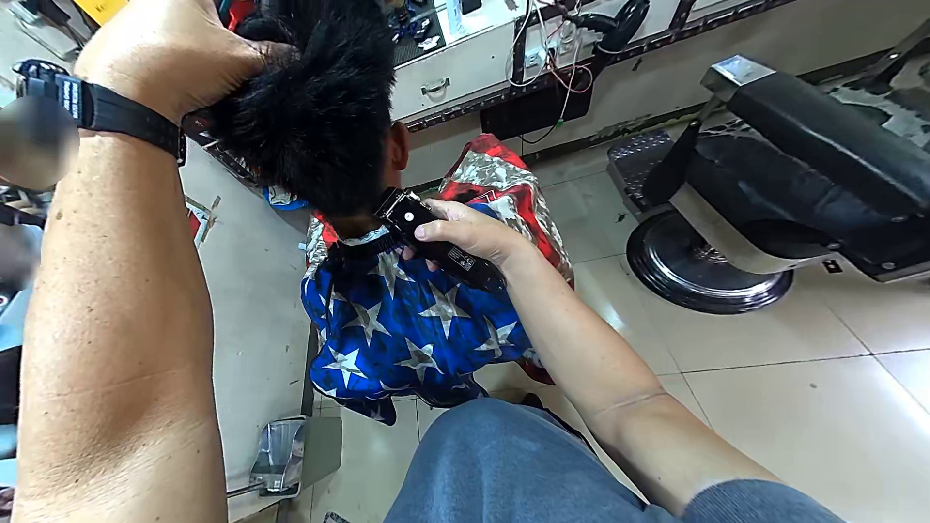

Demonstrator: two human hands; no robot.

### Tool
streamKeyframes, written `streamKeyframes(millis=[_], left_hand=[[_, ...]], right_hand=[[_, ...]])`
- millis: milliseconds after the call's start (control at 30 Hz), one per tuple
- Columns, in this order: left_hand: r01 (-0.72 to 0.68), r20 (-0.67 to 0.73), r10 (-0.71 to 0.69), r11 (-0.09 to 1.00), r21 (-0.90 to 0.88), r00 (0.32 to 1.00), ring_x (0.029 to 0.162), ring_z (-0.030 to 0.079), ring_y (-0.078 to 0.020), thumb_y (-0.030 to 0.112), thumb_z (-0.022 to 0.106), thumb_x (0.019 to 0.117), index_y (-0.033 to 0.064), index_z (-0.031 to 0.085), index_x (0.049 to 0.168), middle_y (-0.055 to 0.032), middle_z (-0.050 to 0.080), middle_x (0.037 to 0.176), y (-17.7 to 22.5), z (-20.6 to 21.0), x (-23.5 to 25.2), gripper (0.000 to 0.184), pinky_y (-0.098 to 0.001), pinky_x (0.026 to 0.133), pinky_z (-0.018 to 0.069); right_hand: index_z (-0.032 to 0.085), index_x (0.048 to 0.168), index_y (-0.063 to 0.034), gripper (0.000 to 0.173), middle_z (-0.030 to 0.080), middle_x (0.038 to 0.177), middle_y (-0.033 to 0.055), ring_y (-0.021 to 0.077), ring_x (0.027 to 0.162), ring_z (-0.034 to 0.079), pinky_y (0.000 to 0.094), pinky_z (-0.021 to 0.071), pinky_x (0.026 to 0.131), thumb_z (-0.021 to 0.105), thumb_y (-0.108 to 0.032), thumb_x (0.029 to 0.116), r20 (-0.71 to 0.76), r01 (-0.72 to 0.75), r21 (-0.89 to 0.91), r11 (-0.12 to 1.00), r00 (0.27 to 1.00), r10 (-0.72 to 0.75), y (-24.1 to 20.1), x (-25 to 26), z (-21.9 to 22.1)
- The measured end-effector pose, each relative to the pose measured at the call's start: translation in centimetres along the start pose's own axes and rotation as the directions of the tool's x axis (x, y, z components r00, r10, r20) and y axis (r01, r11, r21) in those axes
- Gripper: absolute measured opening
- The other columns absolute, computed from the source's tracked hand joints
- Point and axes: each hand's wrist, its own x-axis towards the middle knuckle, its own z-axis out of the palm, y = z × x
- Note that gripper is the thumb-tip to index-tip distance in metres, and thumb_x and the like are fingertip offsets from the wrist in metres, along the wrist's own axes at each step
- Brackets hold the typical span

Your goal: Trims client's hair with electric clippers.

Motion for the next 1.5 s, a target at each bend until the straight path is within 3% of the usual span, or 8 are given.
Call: streamKeyframes(millis=[200,500,1100,1400,1500], left_hand=[[-0.052,0.031,0.055,0.995,-0.08,0.998,0.088,0.065,-0.0111,0.04,0.073,0.0894,0.0156,0.068,0.114,-0.0042,0.068,0.101,1.0,-0.4,-0.4,0.035,-0.0457,0.082,0.0542],[-0.026,0.035,0.027,0.999,-0.024,0.999,0.09,0.068,-0.0206,0.047,0.074,0.087,0.0145,0.066,0.114,-0.0094,0.069,0.099,-0.2,-0.2,0.6,0.043,-0.0565,0.082,0.0532],[-0.01,0.027,0.01,1.0,-0.023,1.0,0.089,0.065,-0.0169,0.047,0.073,0.0877,0.0139,0.064,0.113,-0.007,0.066,0.098,0.1,-0.2,0.5,0.043,-0.0516,0.081,0.0523],[-0.007,0.045,0.007,1.0,0.008,0.999,0.087,0.064,-0.0286,0.038,0.075,0.0904,0.0067,0.061,0.114,-0.0156,0.064,0.096,0.8,-0.7,0.3,0.042,-0.06,0.077,0.0486],[0.007,0.047,-0.006,1.0,-0.016,0.999,0.084,0.063,-0.0242,0.033,0.076,0.0909,0.0072,0.062,0.114,-0.0127,0.064,0.093,1.3,-0.8,0.1,0.037,-0.0562,0.076,0.0499]], right_hand=[[0.045,0.141,-0.0028,0.049,0.072,0.103,0.0129,0.0171,0.073,0.07,0.0278,0.0597,0.061,0.058,-0.022,0.0971,0.094,0.047,0.019,0.999,0.994,-0.049,-0.4,-0.8,-0.8],[0.046,0.142,-0.002,0.049,0.072,0.104,0.0149,0.0195,0.074,0.071,0.0297,0.0603,0.061,0.058,-0.021,0.0979,0.073,0.038,0.008,0.999,0.997,-0.039,-0.4,0.2,-1.1],[0.048,0.139,-0.0018,0.044,0.072,0.1,0.0151,0.019,0.071,0.07,0.0289,0.0596,0.061,0.056,-0.024,0.1022,0.052,-0.003,0.04,0.999,0.999,0.0,-0.2,1.2,-2.0],[0.047,0.141,-0.002,0.045,0.072,0.101,0.0139,0.0182,0.072,0.071,0.0286,0.06,0.06,0.056,-0.02,0.1006,0.105,0.013,0.013,1.0,0.994,-0.014,-1.1,0.9,-3.3],[0.048,0.141,-0.0026,0.043,0.073,0.101,0.0143,0.0185,0.072,0.071,0.0289,0.0598,0.06,0.056,-0.019,0.1022,0.096,0.005,0.002,1.0,0.995,-0.005,-1.3,1.2,-3.4]])
